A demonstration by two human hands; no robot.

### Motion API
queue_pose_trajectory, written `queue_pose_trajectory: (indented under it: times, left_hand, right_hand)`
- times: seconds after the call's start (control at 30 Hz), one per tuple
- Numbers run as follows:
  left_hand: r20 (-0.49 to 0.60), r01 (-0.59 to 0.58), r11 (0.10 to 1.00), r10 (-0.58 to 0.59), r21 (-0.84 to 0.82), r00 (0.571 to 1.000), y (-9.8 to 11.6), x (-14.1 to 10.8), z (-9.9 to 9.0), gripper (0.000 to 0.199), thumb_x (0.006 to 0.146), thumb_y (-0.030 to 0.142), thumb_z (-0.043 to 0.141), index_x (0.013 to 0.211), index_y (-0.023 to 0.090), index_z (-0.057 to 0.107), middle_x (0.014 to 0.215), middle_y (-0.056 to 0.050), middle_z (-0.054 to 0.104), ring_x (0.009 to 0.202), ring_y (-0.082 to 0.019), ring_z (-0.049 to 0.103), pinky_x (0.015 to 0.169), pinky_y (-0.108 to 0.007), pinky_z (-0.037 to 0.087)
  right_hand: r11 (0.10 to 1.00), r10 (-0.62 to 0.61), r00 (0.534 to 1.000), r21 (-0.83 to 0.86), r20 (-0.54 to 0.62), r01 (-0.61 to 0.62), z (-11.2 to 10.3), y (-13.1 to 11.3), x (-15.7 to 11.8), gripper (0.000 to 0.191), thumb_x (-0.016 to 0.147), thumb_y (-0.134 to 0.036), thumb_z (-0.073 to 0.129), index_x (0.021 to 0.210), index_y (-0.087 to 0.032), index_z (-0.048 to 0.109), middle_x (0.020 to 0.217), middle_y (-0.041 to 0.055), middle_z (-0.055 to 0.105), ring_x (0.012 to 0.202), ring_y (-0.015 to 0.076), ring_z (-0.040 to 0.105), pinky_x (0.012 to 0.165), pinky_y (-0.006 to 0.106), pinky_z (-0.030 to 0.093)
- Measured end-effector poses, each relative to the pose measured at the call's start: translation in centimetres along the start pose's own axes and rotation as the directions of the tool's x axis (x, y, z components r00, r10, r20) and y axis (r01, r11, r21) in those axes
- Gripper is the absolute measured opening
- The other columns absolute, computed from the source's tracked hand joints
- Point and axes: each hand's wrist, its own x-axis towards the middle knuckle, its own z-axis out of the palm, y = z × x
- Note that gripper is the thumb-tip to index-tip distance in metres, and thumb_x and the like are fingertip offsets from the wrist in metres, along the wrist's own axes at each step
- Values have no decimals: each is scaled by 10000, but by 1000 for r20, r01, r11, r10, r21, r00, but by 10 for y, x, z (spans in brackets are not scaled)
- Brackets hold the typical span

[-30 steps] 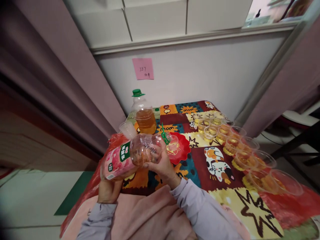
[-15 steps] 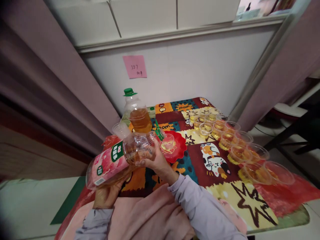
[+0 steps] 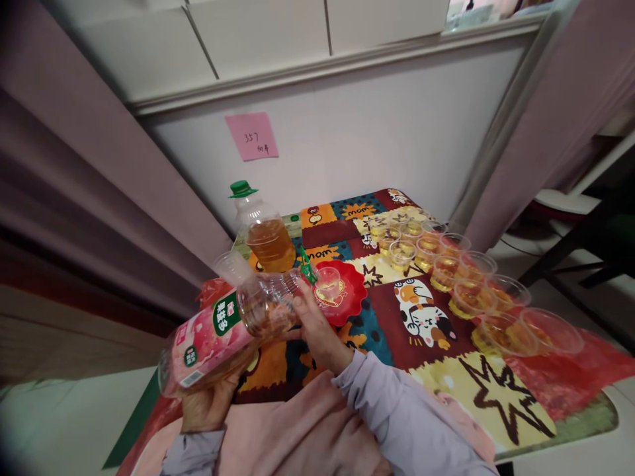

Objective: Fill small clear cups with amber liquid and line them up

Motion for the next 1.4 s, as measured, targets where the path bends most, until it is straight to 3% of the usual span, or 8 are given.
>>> queue_pose_trajectory:
  times: [0.13,0.3,0.47,0.67,0.93,1.13,1.4]
  left_hand:
    - [-82,-14,995,22,98,996,0,-4,19,544,1008,568,817,1515,382,755,1619,-25,738,1421,-369,751,1129,-542,661]
    - [-84,-4,995,12,97,996,3,-9,40,587,925,512,904,1471,332,788,1508,-118,804,1255,-437,821,944,-610,746]
    - [-3,-35,999,35,27,999,3,-6,33,604,955,443,844,1543,358,737,1457,-125,828,1187,-448,845,853,-620,749]
    - [-23,-54,998,54,10,998,2,-4,23,627,903,378,849,1520,348,742,1445,-104,836,1173,-403,854,829,-560,750]
    - [-46,-35,999,37,36,998,3,-5,19,641,857,375,906,1479,336,761,1456,-83,834,1193,-392,844,840,-543,753]
    - [-54,-20,1000,21,10,998,3,-2,13,638,910,316,775,1542,384,719,1597,-69,755,1283,-376,814,901,-571,734]
    - [-68,-53,997,56,56,996,3,-3,14,649,878,398,871,1513,362,745,1503,-65,814,1207,-379,834,832,-530,753]
  right_hand:
    - [1000,-13,1000,5,-12,13,-3,4,3,883,1030,-753,737,1774,-441,379,1659,88,631,1302,287,757,822,398,747]
    - [1000,-5,1000,23,-9,5,-9,8,10,792,1031,-755,727,1691,-398,475,1600,84,646,1251,278,769,775,381,746]
    - [998,8,1000,62,-24,-6,-11,8,11,699,1025,-749,738,1584,-373,552,1538,72,699,1250,291,779,784,425,756]
    - [996,30,999,85,-18,-28,-8,4,9,697,972,-804,782,1463,-345,596,1495,60,748,1164,287,823,815,462,758]
    - [996,34,999,83,-7,-33,-10,5,9,692,1015,-806,721,1531,-367,581,1449,67,786,1114,291,848,811,482,755]
    - [995,55,999,89,2,-55,-12,7,10,696,1018,-817,705,1544,-381,575,1482,60,782,1147,287,843,837,477,751]
    - [993,57,998,100,-4,-56,-10,4,8,713,1010,-808,726,1558,-367,607,1440,57,803,1113,268,841,815,435,748]
